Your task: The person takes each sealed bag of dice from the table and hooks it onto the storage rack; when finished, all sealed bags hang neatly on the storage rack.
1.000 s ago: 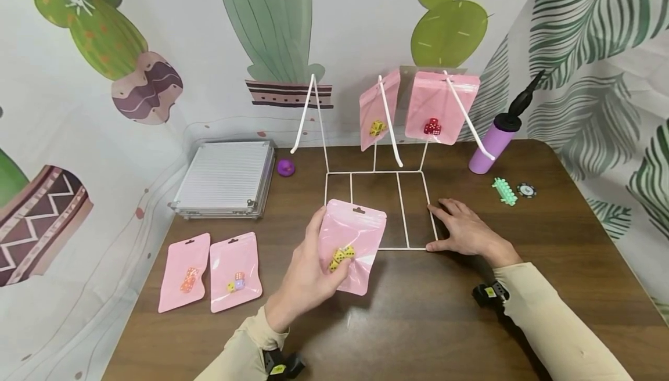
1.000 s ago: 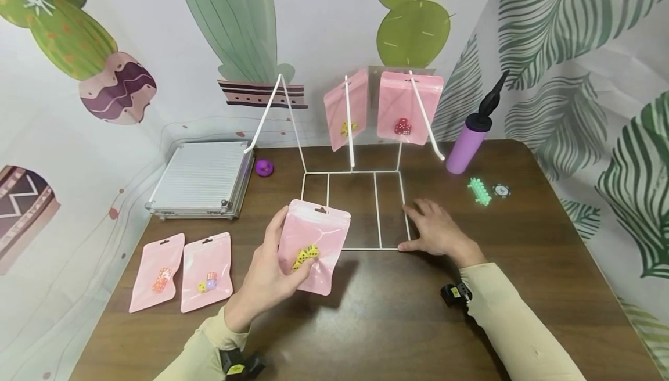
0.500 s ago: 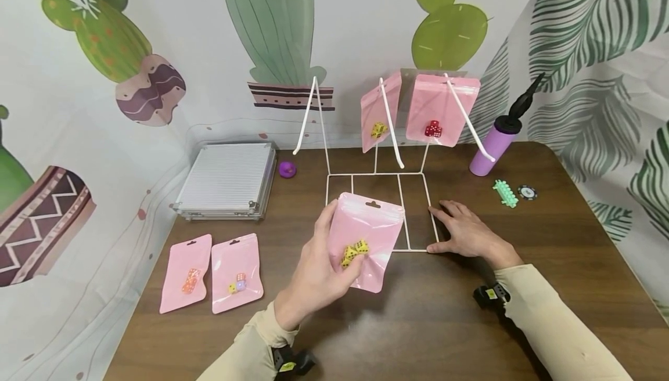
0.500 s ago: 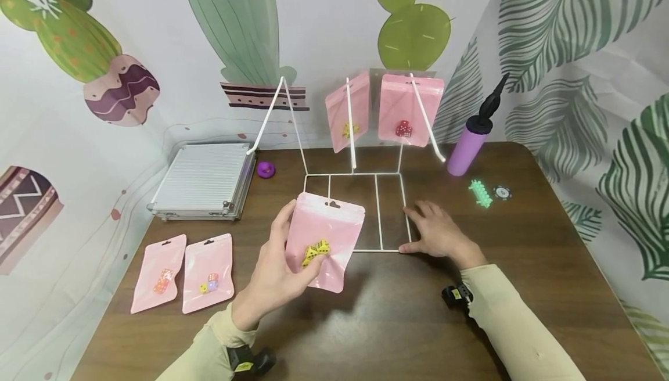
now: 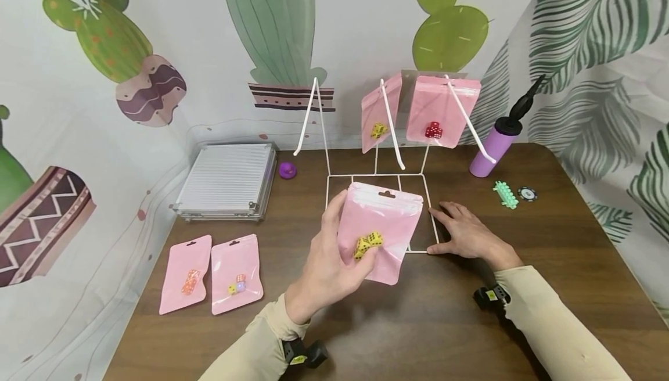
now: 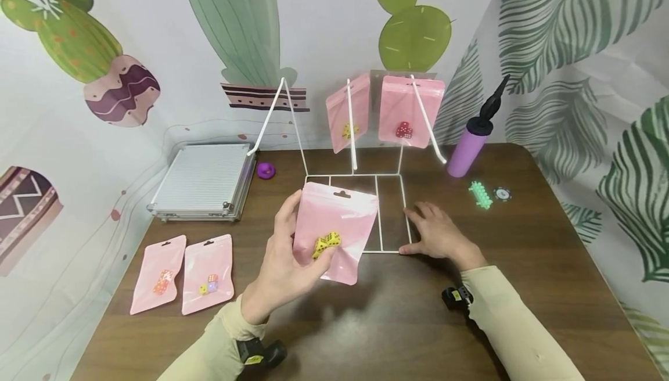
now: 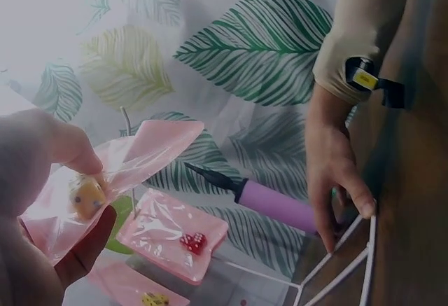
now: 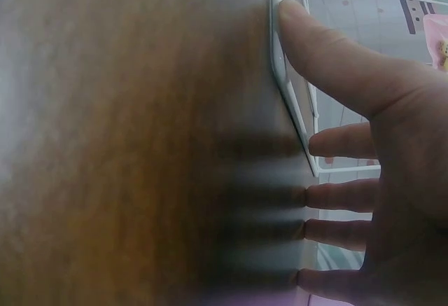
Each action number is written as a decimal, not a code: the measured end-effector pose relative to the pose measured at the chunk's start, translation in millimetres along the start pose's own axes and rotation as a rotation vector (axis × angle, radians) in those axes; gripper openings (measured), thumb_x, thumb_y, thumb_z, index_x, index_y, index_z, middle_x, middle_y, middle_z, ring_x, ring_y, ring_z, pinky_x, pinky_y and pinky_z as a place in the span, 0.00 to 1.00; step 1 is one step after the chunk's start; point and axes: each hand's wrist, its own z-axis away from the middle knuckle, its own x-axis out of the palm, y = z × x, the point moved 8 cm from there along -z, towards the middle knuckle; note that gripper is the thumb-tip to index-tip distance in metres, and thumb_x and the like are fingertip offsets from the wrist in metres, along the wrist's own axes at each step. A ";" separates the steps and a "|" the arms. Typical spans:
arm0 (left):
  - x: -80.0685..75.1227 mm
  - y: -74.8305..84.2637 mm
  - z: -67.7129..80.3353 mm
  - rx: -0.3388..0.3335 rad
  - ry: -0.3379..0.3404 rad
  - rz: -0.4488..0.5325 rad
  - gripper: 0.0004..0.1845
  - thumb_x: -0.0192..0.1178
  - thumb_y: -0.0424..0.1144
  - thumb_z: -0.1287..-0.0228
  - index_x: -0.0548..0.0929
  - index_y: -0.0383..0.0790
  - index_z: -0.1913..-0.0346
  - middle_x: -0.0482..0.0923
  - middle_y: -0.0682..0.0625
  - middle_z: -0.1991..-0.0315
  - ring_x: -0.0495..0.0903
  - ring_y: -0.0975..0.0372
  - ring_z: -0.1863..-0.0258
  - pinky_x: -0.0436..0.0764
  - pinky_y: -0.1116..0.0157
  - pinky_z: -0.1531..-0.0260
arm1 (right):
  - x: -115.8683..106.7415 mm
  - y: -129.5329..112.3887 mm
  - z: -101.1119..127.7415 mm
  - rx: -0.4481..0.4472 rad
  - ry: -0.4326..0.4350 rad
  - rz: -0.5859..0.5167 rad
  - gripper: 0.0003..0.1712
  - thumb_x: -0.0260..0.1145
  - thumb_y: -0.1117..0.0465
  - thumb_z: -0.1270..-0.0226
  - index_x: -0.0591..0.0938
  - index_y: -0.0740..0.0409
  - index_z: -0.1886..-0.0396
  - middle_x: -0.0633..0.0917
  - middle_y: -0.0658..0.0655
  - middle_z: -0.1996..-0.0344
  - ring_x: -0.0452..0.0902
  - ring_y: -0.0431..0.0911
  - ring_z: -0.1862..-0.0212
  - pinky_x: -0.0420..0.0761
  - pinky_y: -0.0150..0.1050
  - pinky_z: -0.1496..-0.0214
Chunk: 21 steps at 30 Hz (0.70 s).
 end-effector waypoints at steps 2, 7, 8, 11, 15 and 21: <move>2.0 3.5 -6.0 0.010 0.009 0.020 0.51 0.71 0.33 0.52 0.51 0.35 0.27 0.76 0.43 0.47 0.81 0.58 0.59 0.83 0.66 0.62 | -0.4 1.1 0.3 0.006 -0.003 0.000 0.57 0.71 0.32 0.50 0.65 0.63 0.29 0.62 0.76 0.32 0.52 0.71 0.31 0.58 0.68 0.32; 5.4 8.8 -18.9 0.015 0.027 0.080 0.51 0.70 0.32 0.51 0.51 0.36 0.27 0.75 0.42 0.44 0.81 0.57 0.55 0.83 0.66 0.58 | 2.4 3.4 0.0 0.019 -0.014 -0.008 0.58 0.71 0.31 0.51 0.65 0.63 0.28 0.61 0.75 0.31 0.52 0.71 0.30 0.57 0.68 0.32; 5.8 9.3 -19.9 0.014 0.030 0.089 0.51 0.70 0.31 0.52 0.51 0.36 0.27 0.75 0.42 0.44 0.81 0.57 0.55 0.83 0.65 0.57 | 3.0 3.6 0.0 0.019 -0.016 -0.009 0.58 0.71 0.31 0.50 0.65 0.63 0.28 0.61 0.75 0.31 0.52 0.71 0.30 0.57 0.68 0.32; 7.1 10.8 -21.6 0.019 0.039 0.108 0.51 0.70 0.31 0.52 0.51 0.36 0.28 0.77 0.41 0.47 0.82 0.56 0.54 0.83 0.65 0.57 | 2.7 2.9 -0.1 0.014 -0.014 -0.013 0.57 0.71 0.32 0.50 0.65 0.64 0.29 0.61 0.75 0.31 0.52 0.71 0.30 0.56 0.68 0.32; 7.9 13.9 -24.9 0.038 0.048 0.126 0.50 0.70 0.30 0.52 0.51 0.35 0.28 0.78 0.40 0.48 0.81 0.56 0.54 0.83 0.64 0.56 | 0.6 1.9 -0.4 0.008 -0.005 -0.014 0.57 0.72 0.34 0.50 0.66 0.64 0.29 0.61 0.75 0.31 0.52 0.72 0.31 0.56 0.68 0.32; 8.6 14.0 -34.8 0.039 0.062 0.141 0.50 0.69 0.30 0.51 0.50 0.36 0.28 0.77 0.39 0.48 0.81 0.55 0.53 0.83 0.64 0.55 | 1.3 1.6 -1.0 0.009 -0.014 -0.017 0.56 0.71 0.33 0.50 0.67 0.64 0.30 0.61 0.75 0.31 0.52 0.71 0.30 0.56 0.68 0.31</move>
